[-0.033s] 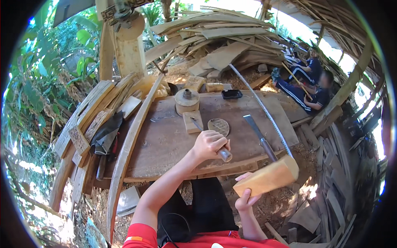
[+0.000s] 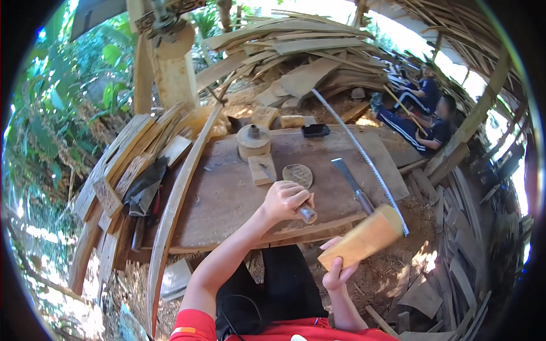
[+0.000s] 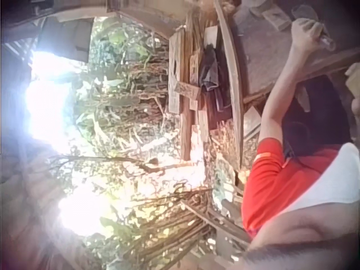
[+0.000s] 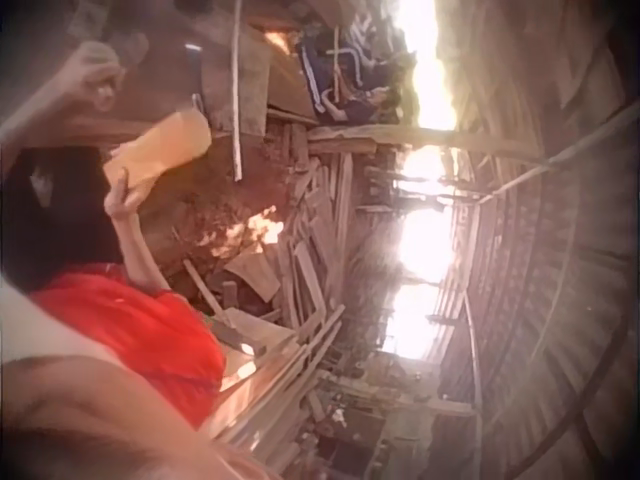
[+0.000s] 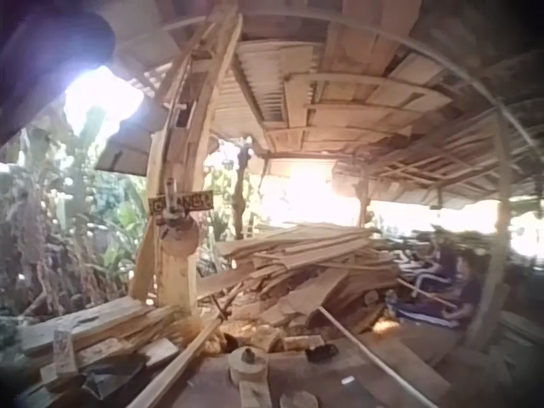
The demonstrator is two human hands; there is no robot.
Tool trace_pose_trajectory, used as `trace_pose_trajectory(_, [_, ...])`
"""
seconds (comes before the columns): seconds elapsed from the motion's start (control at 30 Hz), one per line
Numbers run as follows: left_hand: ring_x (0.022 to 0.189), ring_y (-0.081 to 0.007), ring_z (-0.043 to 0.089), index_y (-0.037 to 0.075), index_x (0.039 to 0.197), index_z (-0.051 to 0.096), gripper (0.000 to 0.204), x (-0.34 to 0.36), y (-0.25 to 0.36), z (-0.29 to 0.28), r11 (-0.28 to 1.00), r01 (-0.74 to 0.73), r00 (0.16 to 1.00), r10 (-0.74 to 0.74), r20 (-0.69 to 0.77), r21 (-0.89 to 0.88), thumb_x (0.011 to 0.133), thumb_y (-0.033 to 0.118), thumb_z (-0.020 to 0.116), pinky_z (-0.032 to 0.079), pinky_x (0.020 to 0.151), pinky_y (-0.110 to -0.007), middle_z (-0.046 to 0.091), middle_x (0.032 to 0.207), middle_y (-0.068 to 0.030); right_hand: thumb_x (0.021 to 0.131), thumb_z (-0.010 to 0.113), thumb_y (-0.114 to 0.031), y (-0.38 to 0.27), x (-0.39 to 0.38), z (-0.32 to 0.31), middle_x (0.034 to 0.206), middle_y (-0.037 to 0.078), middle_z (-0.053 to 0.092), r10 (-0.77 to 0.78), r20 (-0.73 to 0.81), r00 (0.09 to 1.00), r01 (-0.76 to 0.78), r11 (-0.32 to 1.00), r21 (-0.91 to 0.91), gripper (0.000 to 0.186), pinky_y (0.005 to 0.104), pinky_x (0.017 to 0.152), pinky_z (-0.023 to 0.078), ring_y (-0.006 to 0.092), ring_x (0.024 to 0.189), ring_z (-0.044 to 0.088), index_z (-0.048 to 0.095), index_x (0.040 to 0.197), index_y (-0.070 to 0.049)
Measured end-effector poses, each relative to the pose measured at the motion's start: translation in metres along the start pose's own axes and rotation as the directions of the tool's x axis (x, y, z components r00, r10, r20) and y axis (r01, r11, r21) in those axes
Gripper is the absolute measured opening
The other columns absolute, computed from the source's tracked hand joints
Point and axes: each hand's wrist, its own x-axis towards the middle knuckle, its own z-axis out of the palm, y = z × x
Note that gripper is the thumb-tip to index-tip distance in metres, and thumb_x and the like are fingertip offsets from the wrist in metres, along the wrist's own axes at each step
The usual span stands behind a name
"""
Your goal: The person uses a round wooden tool to repeatedly press and rub the surface of a rectangular wooden block. They rotate the block to work on different sides and occasionally inspect the surface. The task continues throughout the clip without a visible final state.
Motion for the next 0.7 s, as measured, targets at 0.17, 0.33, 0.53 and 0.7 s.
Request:
trace_pose_trajectory(0.17, [0.048, -0.0236, 0.058, 0.011, 0.063, 0.056, 0.029, 0.012, 0.008, -0.021, 0.984, 0.164, 0.974, -0.173, -0.145, -0.071, 0.080, 0.004, 0.078, 0.044, 0.047, -0.035, 0.056, 0.057, -0.0041, 0.104, 0.054, -0.018, -0.005, -0.007, -0.006, 0.107, 0.019, 0.064, 0.320, 0.015, 0.947, -0.320, 0.947, -0.004, 0.048, 0.0377, 0.079, 0.056, 0.0231, 0.083, 0.068, 0.036, 0.144, 0.004])
trace_pose_trajectory(0.33, [0.062, -0.0352, 0.068, 0.002, 0.069, 0.065, 0.034, 0.055, 0.009, -0.062, 0.739, 0.659, 0.747, -0.619, -0.243, 0.143, 0.089, 0.026, 0.079, 0.053, 0.059, -0.044, 0.067, 0.068, -0.0167, 0.106, 0.053, -0.019, 0.000, -0.025, -0.022, 0.105, 0.017, 0.064, 0.382, -0.028, 0.924, -0.383, 0.924, -0.025, 0.047, 0.0368, 0.079, 0.056, 0.0221, 0.082, 0.068, 0.037, 0.144, 0.003])
trace_pose_trajectory(0.53, [0.088, -0.0445, 0.076, -0.007, 0.087, 0.076, 0.073, 0.019, -0.043, -0.077, 0.234, 0.726, 0.370, -0.926, -0.081, 0.647, 0.085, 0.066, 0.077, 0.060, 0.080, -0.052, 0.075, 0.088, -0.0298, 0.109, 0.053, -0.019, 0.023, 0.035, -0.010, 0.107, 0.016, 0.065, 0.382, 0.016, 0.924, -0.382, 0.921, 0.075, 0.038, 0.0367, 0.080, 0.057, 0.0215, 0.084, 0.068, 0.041, 0.139, 0.001])
trace_pose_trajectory(0.7, [0.088, -0.0454, 0.076, -0.006, 0.090, 0.077, 0.077, 0.007, -0.052, -0.059, 0.199, 0.746, 0.342, -0.933, -0.110, 0.635, 0.083, 0.070, 0.076, 0.061, 0.082, -0.052, 0.076, 0.089, -0.0293, 0.111, 0.056, -0.029, 0.091, 0.109, -0.005, 0.104, 0.013, 0.068, 0.340, -0.006, 0.940, -0.340, 0.939, -0.051, 0.039, 0.0270, 0.057, 0.054, 0.0175, 0.080, 0.072, 0.045, 0.137, -0.002])
